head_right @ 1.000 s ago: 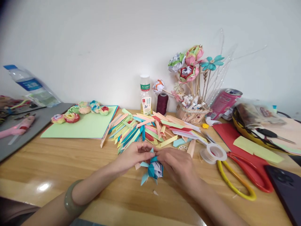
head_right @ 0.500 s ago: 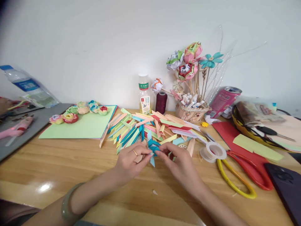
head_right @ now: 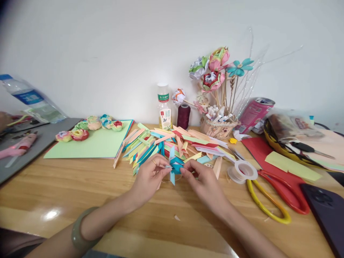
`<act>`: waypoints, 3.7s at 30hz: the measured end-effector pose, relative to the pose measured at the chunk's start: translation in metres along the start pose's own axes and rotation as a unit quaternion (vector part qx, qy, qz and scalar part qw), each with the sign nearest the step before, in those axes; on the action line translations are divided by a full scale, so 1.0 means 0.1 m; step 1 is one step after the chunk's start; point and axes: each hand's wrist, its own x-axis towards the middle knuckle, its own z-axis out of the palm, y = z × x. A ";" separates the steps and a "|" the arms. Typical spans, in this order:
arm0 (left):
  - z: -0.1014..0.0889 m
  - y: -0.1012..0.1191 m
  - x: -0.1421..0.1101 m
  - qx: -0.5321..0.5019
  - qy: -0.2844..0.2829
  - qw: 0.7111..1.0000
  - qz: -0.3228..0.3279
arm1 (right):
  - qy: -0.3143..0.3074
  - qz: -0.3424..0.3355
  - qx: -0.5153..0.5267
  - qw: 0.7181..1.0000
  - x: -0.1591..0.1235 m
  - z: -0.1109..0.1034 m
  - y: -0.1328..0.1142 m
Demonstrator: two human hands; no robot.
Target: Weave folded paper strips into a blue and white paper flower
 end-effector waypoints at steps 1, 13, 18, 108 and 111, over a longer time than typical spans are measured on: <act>0.00 0.00 0.00 -0.012 0.000 1.000 -0.009 | -0.001 0.002 0.002 1.000 0.00 0.00 0.01; 0.01 -0.03 0.02 -0.068 0.006 0.997 -0.042 | -0.014 0.010 0.026 1.000 0.01 -0.01 0.04; 0.01 -0.02 0.02 -0.078 0.005 0.996 -0.042 | -0.020 0.008 0.040 0.999 -0.01 -0.02 0.04; 0.03 -0.08 0.00 -0.109 -0.033 0.993 0.036 | 0.137 -0.265 -0.147 0.943 -0.09 0.07 0.01; 0.02 -0.08 0.00 -0.096 -0.037 0.994 0.042 | 0.133 -0.262 -0.141 0.945 -0.08 0.07 0.01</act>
